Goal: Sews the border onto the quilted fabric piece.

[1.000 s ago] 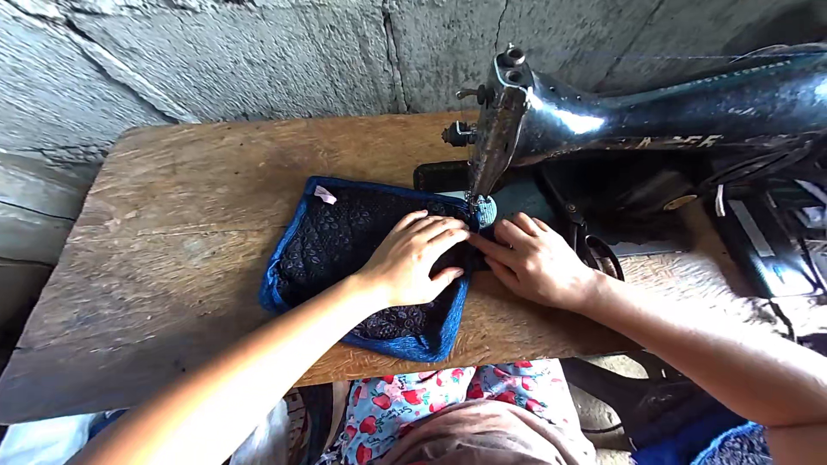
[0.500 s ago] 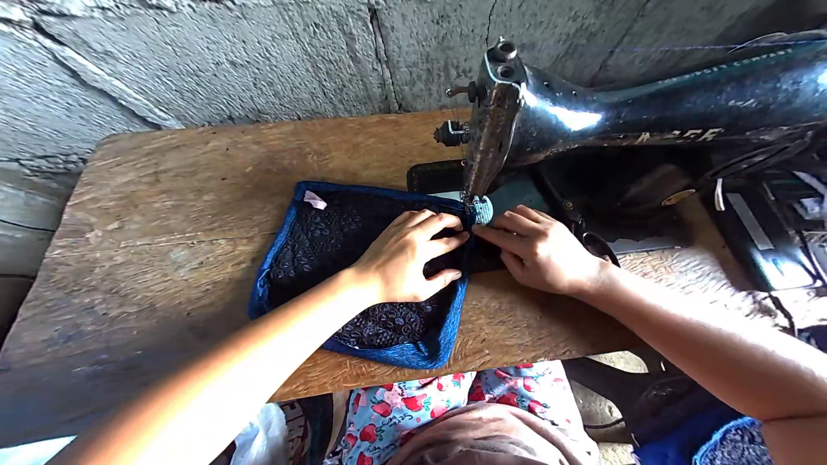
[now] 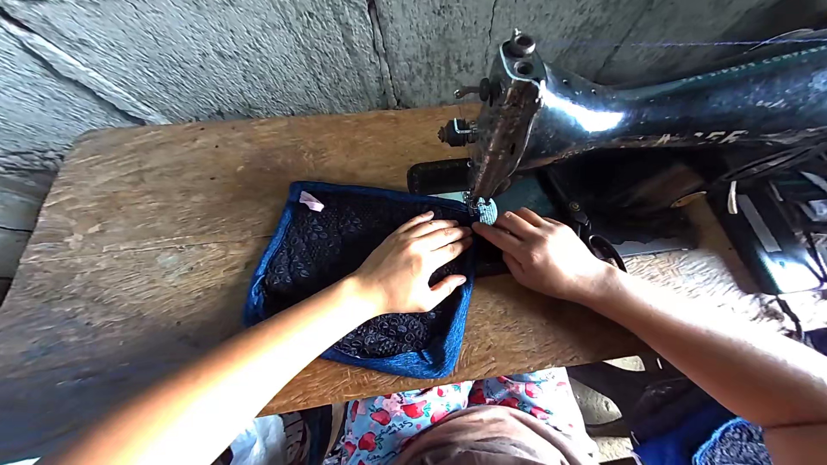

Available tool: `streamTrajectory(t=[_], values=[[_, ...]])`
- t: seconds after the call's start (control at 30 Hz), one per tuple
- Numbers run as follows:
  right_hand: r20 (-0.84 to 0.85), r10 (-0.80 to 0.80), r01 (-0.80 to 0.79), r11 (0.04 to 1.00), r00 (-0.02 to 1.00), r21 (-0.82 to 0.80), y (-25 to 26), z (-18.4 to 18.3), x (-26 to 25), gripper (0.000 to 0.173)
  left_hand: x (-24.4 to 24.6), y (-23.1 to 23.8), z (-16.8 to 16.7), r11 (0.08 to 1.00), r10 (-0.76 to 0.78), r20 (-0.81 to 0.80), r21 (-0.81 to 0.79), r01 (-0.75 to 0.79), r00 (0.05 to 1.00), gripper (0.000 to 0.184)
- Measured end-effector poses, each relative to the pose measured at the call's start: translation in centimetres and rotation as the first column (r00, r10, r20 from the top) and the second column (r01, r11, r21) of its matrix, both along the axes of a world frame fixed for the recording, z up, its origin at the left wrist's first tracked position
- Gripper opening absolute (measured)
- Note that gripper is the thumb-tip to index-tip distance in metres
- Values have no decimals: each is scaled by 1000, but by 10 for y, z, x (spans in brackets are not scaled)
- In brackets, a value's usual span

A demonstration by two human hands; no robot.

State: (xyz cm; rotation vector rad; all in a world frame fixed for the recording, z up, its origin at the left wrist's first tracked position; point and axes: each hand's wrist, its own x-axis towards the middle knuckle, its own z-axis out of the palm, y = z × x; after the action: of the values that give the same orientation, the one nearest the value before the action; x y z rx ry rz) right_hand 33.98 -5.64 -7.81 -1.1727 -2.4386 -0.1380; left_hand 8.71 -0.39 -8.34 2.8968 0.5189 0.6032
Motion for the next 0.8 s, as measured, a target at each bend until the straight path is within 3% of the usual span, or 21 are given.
streamTrajectory(t=[0.8], values=[[47, -88, 91, 994, 995, -67, 0, 3, 5, 48, 12, -5, 2, 997, 79, -5, -1, -79, 997, 47]])
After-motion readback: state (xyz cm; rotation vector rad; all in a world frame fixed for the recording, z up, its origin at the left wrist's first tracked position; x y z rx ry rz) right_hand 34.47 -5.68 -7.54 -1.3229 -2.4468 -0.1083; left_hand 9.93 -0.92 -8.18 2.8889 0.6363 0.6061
